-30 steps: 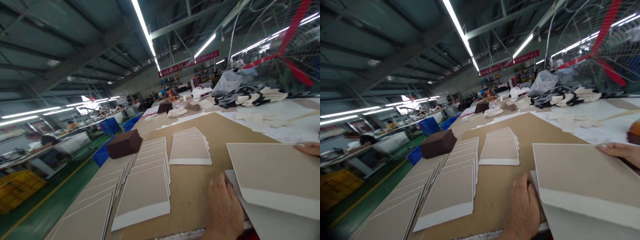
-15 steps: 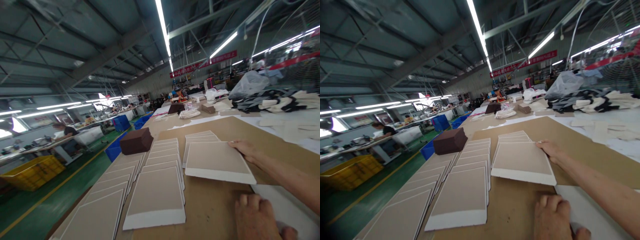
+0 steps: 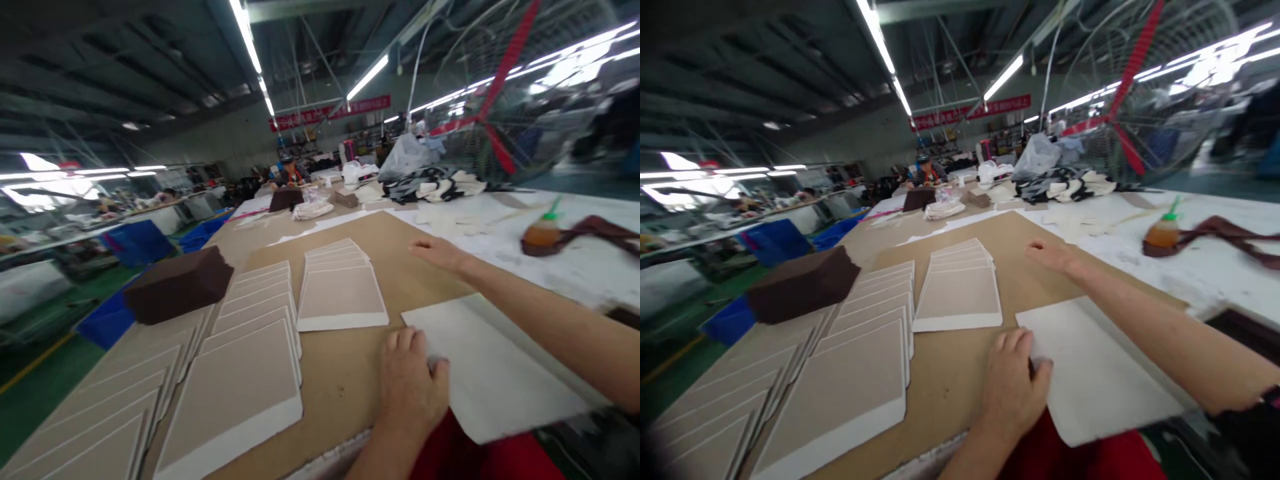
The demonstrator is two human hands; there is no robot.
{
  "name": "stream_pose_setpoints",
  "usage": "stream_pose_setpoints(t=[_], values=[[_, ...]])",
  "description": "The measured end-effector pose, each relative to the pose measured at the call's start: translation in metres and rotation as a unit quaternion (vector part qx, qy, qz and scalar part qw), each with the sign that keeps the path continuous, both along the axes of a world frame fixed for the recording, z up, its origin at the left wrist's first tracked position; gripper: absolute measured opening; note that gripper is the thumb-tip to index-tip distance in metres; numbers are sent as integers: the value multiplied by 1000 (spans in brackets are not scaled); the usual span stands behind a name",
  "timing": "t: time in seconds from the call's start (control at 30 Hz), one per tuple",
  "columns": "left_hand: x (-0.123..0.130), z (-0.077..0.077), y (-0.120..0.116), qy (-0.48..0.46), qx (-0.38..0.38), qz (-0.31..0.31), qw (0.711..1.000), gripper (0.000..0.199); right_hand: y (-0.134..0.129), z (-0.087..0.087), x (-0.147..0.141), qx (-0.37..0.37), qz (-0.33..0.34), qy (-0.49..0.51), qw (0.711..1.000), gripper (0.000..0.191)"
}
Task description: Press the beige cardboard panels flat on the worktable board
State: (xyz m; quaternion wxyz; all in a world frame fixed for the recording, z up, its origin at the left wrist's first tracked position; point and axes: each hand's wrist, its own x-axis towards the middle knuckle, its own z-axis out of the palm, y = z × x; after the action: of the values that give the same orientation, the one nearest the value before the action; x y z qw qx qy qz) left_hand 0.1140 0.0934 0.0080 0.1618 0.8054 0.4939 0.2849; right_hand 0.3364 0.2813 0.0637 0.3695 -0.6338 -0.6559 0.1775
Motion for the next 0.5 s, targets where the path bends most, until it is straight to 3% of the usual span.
stream_pose_setpoints(t=[0.1,0.23,0.37,0.5], values=[[2,0,2,19,-2,-12,1000,47,-70,0,83,-35,-41,28,998,44],[3,-1,5,71,0,-12,997,54,-191,-24,160,-33,-226,115,967,44],[-1,-12,22,99,50,-44,993,53,-301,-61,175,42,-355,195,913,40],[-4,-37,51,83,101,-84,988,52,-375,-86,171,82,-441,220,866,46]])
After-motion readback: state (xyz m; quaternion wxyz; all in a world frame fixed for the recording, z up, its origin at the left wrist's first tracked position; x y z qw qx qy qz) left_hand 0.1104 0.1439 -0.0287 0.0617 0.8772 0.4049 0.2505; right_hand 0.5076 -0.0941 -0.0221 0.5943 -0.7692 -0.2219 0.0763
